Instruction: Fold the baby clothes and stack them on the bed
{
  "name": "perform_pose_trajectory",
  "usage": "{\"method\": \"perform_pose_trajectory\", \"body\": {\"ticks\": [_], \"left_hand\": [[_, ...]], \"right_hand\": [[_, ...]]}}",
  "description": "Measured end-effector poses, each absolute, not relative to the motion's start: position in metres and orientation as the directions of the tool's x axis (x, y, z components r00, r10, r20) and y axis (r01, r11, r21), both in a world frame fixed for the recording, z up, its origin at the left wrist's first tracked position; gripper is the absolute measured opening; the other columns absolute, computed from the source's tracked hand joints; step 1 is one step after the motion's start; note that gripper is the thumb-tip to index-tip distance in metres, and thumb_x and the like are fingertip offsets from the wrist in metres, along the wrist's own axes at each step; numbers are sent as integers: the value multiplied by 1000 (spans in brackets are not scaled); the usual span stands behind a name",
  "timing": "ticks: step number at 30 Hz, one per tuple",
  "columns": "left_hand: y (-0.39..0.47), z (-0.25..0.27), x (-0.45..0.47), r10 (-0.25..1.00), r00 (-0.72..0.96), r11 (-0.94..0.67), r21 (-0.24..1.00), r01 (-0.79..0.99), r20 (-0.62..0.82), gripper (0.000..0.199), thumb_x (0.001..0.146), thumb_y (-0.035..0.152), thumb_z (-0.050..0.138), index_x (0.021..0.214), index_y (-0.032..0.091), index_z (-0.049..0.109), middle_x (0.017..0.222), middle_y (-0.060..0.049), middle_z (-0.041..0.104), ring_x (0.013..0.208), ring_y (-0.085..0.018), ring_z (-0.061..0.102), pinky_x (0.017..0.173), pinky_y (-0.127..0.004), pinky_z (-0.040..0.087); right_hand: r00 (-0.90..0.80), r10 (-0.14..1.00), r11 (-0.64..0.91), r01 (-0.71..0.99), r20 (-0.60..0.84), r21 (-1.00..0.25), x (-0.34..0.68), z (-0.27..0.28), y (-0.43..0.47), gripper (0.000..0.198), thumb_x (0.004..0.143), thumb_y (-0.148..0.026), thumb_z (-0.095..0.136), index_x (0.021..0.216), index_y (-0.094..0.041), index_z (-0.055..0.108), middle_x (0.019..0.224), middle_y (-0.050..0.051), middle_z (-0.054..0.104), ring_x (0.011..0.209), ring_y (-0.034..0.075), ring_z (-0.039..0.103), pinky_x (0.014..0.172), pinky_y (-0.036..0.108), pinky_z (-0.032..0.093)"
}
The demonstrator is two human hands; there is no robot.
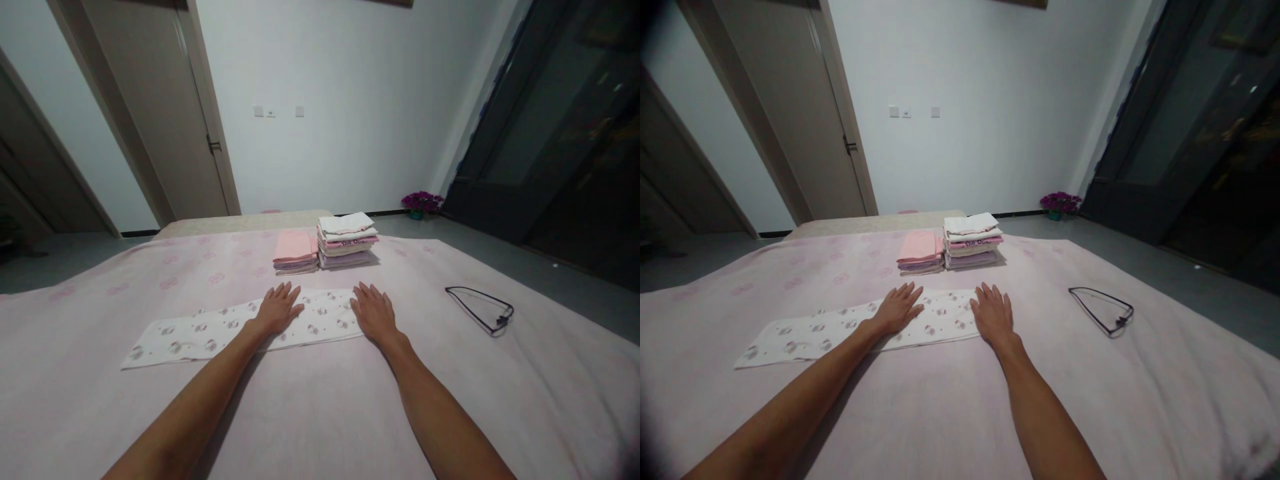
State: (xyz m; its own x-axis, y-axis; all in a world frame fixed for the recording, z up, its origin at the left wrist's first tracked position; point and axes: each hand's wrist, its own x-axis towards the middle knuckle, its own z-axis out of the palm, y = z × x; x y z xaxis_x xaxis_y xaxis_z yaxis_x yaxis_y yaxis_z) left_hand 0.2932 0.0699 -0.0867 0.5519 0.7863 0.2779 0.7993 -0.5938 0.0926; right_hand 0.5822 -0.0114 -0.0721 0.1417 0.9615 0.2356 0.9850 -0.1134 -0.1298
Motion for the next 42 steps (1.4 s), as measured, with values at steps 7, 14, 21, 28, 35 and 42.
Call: {"method": "perform_pose_trajectory", "body": {"ticks": [7,14,21,28,35,42], "left_hand": [[36,-66,294,788,478,-564,144,813,389,32,98,30,50,123,20,66,141,-14,58,135,-32,47,113,-51,32],[-20,-50,341,691,641,-722,293,627,334,13,91,23,60,96,23,73,97,-5,71,91,-20,63,80,-30,47],[-28,-44,360,700,664,-712,190,676,262,18,92,16,53,85,19,70,91,-8,68,86,-22,61,74,-34,44],[-31,-42,367,673,704,-736,108,669,228,15,92,20,54,92,17,69,96,-11,67,89,-25,61,78,-37,45],[-32,-43,375,609,762,-788,61,613,219,16,92,14,51,91,15,68,93,-12,67,87,-24,61,77,-38,46],[-35,-49,369,570,782,-815,59,576,251,14,95,17,50,92,17,64,96,-10,65,87,-23,59,79,-37,45]], "right_hand": [[417,865,-322,888,280,-329,610,-51,-14,43,103,-37,31,119,-24,69,123,7,69,113,23,60,97,34,43],[479,869,-414,839,121,-352,611,-41,-19,46,97,-56,40,123,-30,67,118,6,73,108,27,66,89,37,47],[448,884,-377,853,136,-361,609,-50,-14,46,94,-54,48,130,-30,63,117,5,74,106,26,68,85,34,49],[475,873,-390,817,113,-424,614,-54,-10,48,91,-53,51,131,-31,64,119,5,73,107,26,67,87,34,50],[489,868,-408,805,91,-431,614,-52,-10,49,90,-54,51,131,-32,64,120,4,73,107,26,67,87,35,50],[485,870,-398,800,93,-450,615,-51,-11,49,88,-53,53,132,-32,63,120,3,73,107,25,67,86,34,50]]}}
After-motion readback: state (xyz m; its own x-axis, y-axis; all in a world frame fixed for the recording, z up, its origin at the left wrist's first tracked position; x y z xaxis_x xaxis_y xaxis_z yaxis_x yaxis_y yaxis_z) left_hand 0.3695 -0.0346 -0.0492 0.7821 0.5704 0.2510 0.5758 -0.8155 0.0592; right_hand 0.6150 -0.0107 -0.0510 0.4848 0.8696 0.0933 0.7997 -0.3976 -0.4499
